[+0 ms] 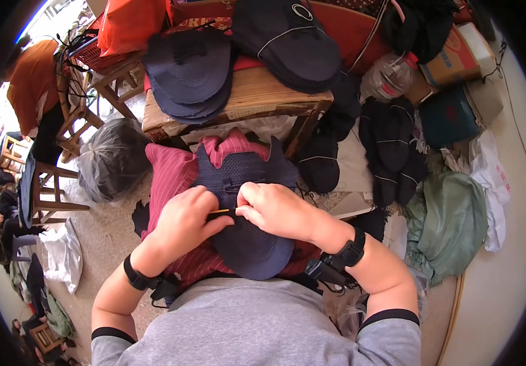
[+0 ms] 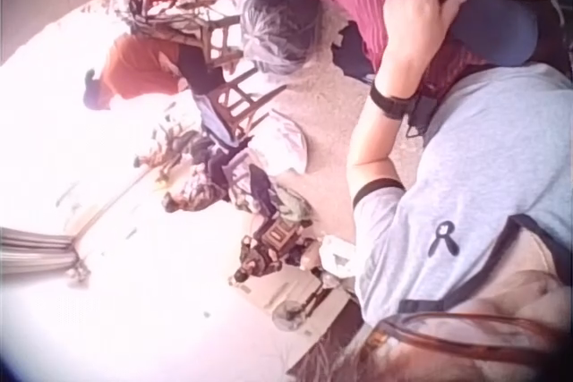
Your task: The recorder is threading a shoelace or cord through the upper part of a shoe component using a thin tool.
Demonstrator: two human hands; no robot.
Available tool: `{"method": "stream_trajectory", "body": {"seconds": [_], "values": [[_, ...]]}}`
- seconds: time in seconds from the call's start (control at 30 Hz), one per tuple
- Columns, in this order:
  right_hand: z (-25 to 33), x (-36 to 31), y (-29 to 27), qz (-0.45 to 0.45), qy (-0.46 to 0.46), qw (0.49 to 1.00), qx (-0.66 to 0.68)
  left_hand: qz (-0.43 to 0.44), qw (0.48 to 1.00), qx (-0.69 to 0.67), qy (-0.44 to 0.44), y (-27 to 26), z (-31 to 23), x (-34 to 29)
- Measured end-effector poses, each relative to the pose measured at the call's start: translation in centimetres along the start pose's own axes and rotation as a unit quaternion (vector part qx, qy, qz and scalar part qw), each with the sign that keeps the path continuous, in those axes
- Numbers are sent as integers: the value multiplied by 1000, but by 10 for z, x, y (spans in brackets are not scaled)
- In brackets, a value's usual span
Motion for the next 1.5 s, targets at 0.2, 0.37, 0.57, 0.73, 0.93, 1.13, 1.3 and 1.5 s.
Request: {"method": "stream_trajectory", "body": {"seconds": [0.2,0.37,0.57,0.73,0.93,1.13,1.3,1.5], "values": [[-2,2,6,-10,84,995,42,16,992,-7,125,12,-1,-12],[0,-7,3,-54,24,998,-12,79,985,-8,152,-15,5,-48],[3,-5,13,-67,-26,995,-74,34,941,-328,77,-34,-9,-29],[9,-7,14,-57,-38,982,-178,105,790,-601,-65,8,0,-32],[14,-22,3,-97,-66,969,-217,-83,761,-527,-368,-12,90,-93],[-2,-49,-6,-246,-132,943,-182,-253,663,-559,-429,-49,162,-150],[-18,-57,-6,-253,-86,959,-91,-287,653,-552,-432,-49,170,-156],[-43,-58,-20,-251,-48,959,124,-96,878,-340,-322,-44,64,-71]]}}
Point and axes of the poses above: each hand's wrist, its own x-axis towards the middle knuckle, its own y-axis out of the palm, z = x × y, the point moved 6 cm from there along x, towards the middle knuckle, and after that the axes turned 15 degrees about x, right-handed, at the moved point
